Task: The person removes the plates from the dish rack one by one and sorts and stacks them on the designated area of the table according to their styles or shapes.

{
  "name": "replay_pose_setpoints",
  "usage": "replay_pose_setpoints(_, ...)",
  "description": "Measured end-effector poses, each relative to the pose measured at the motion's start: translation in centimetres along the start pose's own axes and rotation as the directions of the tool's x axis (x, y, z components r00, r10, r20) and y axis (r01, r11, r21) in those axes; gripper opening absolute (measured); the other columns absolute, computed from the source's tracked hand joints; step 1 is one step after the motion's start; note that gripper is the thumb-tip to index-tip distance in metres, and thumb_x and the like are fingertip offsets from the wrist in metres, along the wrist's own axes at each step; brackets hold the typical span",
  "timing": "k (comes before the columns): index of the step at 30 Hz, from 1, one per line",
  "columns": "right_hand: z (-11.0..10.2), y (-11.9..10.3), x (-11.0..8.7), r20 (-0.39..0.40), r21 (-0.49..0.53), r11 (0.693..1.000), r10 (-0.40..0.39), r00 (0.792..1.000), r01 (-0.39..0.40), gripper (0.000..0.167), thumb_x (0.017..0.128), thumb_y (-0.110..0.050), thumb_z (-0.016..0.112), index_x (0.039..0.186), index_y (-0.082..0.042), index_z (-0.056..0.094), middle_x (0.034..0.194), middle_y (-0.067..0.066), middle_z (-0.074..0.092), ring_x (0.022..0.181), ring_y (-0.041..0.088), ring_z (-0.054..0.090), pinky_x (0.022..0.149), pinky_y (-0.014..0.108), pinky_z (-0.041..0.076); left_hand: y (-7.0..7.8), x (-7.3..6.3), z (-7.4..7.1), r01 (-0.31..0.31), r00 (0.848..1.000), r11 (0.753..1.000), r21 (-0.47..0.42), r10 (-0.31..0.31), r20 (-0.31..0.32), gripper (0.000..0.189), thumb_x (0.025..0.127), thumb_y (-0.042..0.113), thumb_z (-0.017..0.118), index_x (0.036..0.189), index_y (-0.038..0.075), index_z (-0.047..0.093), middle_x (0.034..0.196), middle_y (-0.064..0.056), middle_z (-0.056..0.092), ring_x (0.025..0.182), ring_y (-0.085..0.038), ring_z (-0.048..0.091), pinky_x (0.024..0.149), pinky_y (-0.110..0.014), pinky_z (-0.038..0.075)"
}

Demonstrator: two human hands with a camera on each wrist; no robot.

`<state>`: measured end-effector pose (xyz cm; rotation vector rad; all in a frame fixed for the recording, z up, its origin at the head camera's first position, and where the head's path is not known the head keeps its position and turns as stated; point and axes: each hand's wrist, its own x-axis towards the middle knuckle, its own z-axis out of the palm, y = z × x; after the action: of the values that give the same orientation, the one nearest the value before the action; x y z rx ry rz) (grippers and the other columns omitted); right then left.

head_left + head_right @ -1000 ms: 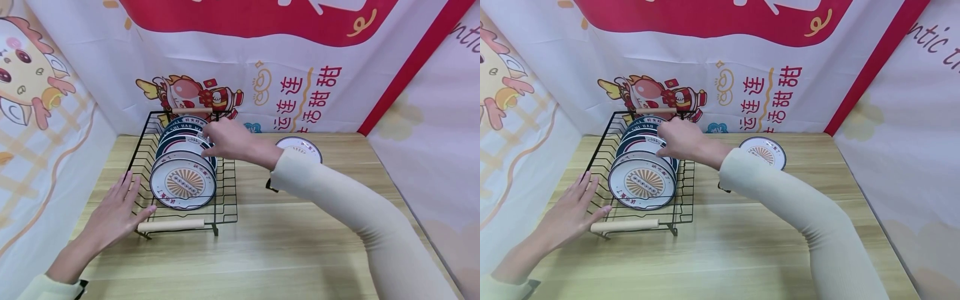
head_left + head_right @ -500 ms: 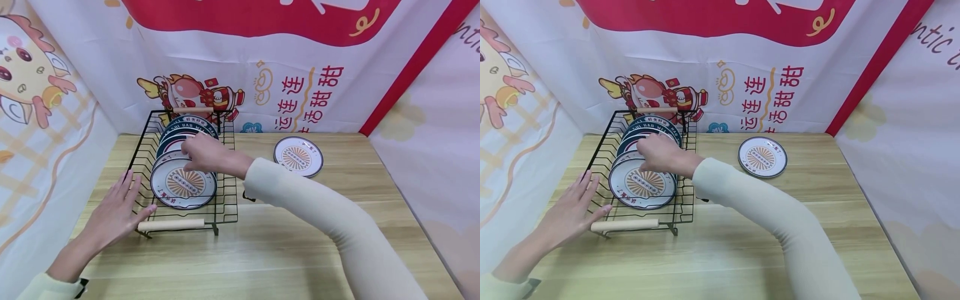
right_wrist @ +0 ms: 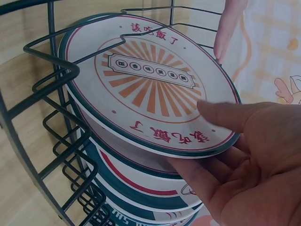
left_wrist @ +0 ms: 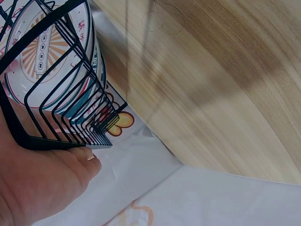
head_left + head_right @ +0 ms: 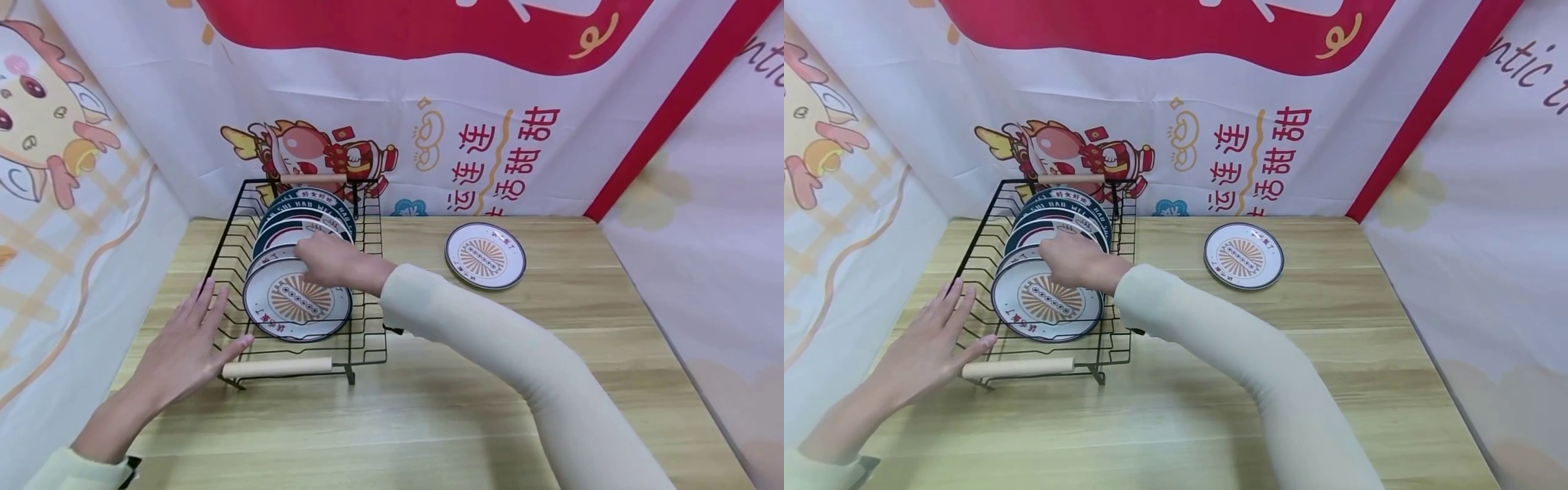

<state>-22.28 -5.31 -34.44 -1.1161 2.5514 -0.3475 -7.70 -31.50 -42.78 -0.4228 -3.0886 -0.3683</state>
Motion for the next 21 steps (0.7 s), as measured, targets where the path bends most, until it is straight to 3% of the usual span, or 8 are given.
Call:
replay_pose_setpoints(7,0.20,-0.11,0.02,-0.019,0.029,0.999,0.017,1.000,-0.017,0.026,0.098,0.000,0.067,0.123,-0.008,0.070,0.102,-0.001,0.068,0.087,0.012,0.065,0.072,0.020,0.055,-0.17,-0.04,0.09,0.004,1.000,1.000,-0.004,-0.004,0.000,0.098,0.106,0.058,0.054,0.167,-0.004,0.009,0.174,-0.027,-0.007,0.162,-0.044,-0.009,0.131,-0.048,-0.011)
replay_pose_setpoints(16,0.04,-0.37,-0.35,-0.028,0.011,1.000,0.003,1.000,-0.003,0.023,0.099,0.002,0.063,0.118,-0.009,0.069,0.100,-0.002,0.066,0.088,0.013,0.062,0.071,0.021,0.053,0.03,-0.13,-0.12,0.010,1.000,1.000,-0.015,-0.009,0.006,0.098,0.106,0.058,0.055,0.167,-0.003,0.009,0.174,-0.029,-0.004,0.162,-0.045,-0.008,0.132,-0.053,-0.006)
replay_pose_setpoints(21,-0.58,-0.13,-0.78,-0.071,-0.003,0.999,-0.033,0.997,0.033,0.020,0.099,0.000,0.065,0.117,-0.007,0.071,0.096,0.000,0.067,0.086,0.013,0.062,0.071,0.022,0.052,0.01,-0.10,-0.10,0.007,1.000,1.000,-0.018,-0.007,0.001,0.099,0.105,0.058,0.056,0.167,-0.005,0.011,0.173,-0.031,-0.001,0.161,-0.046,-0.006,0.132,-0.054,-0.005)
